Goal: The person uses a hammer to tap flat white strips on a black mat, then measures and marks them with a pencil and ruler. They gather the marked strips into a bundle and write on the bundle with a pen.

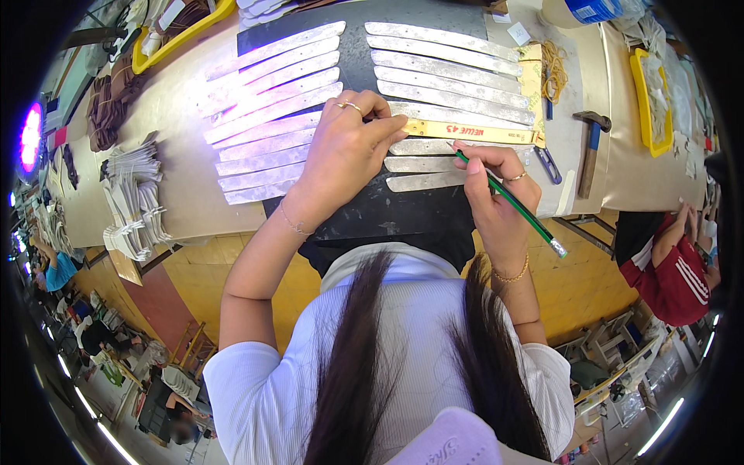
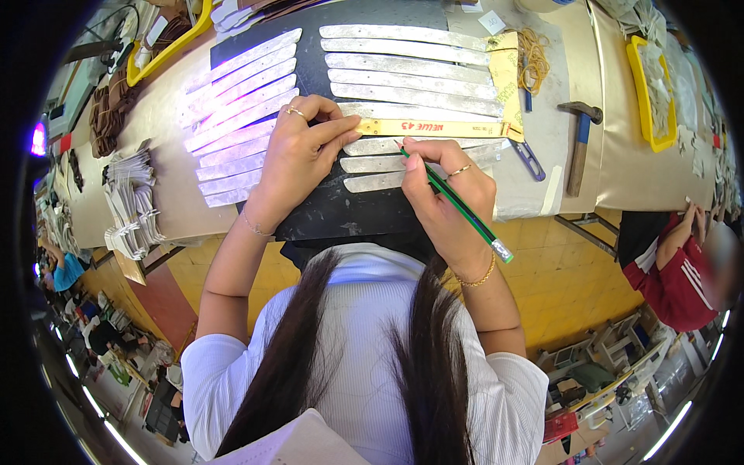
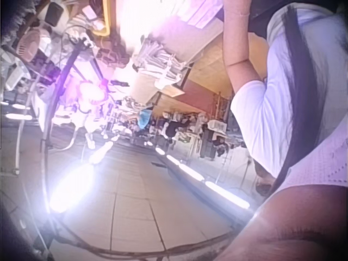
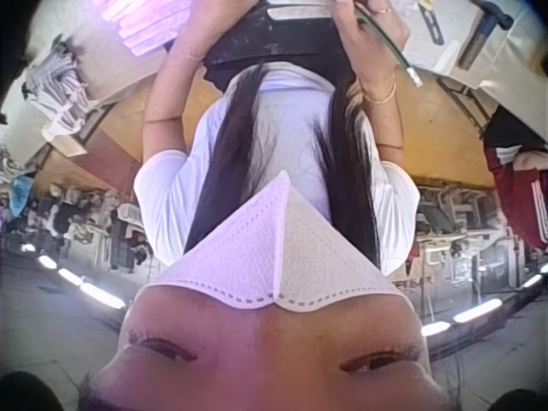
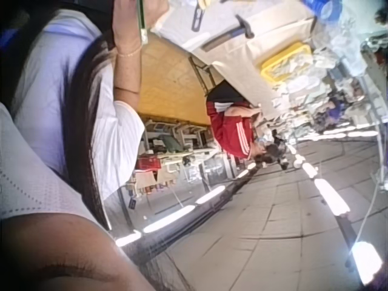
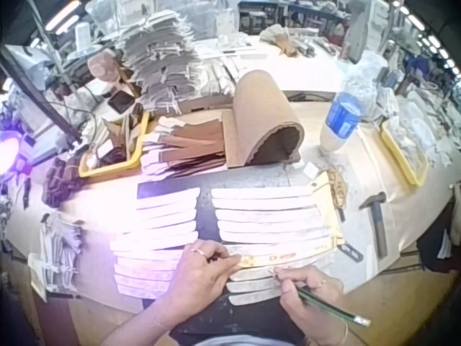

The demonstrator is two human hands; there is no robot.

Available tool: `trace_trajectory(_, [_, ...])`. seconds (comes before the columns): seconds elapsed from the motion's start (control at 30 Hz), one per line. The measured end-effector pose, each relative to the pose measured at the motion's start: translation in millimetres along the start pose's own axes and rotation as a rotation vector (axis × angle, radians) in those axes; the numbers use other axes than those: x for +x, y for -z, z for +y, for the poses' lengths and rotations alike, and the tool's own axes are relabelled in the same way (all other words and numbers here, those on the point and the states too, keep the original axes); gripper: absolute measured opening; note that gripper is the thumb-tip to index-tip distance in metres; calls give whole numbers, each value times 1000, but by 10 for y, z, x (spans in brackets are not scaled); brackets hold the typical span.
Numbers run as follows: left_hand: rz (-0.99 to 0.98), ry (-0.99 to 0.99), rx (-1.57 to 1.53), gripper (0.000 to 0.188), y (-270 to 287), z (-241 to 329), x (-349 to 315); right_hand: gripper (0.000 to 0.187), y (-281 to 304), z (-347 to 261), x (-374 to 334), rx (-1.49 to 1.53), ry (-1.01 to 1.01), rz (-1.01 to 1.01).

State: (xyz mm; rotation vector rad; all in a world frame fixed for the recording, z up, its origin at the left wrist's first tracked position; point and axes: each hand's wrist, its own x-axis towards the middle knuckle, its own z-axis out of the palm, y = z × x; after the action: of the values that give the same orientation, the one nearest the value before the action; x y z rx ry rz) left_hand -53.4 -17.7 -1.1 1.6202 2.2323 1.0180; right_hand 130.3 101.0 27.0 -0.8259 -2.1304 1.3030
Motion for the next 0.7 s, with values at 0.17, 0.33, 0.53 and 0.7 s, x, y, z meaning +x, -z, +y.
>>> trace_trajectory(0.17, [-1, 5, -7, 17, 3, -2, 1, 10, 35, -70, 6, -24, -50, -70])
trace_trajectory(0.33, [5, -11, -5, 17, -2, -12, 1, 11, 20, -26, 7, -34, -57, -113])
trace_trajectory(0.53, [25, -34, 13, 17, -20, -13, 3, 11, -82, -31, 70, -52, -52, -133])
trace_trajectory(0.7, [-4, -27, 98, 16, -11, 28, 16, 11, -192, 19, 161, -145, 103, -131])
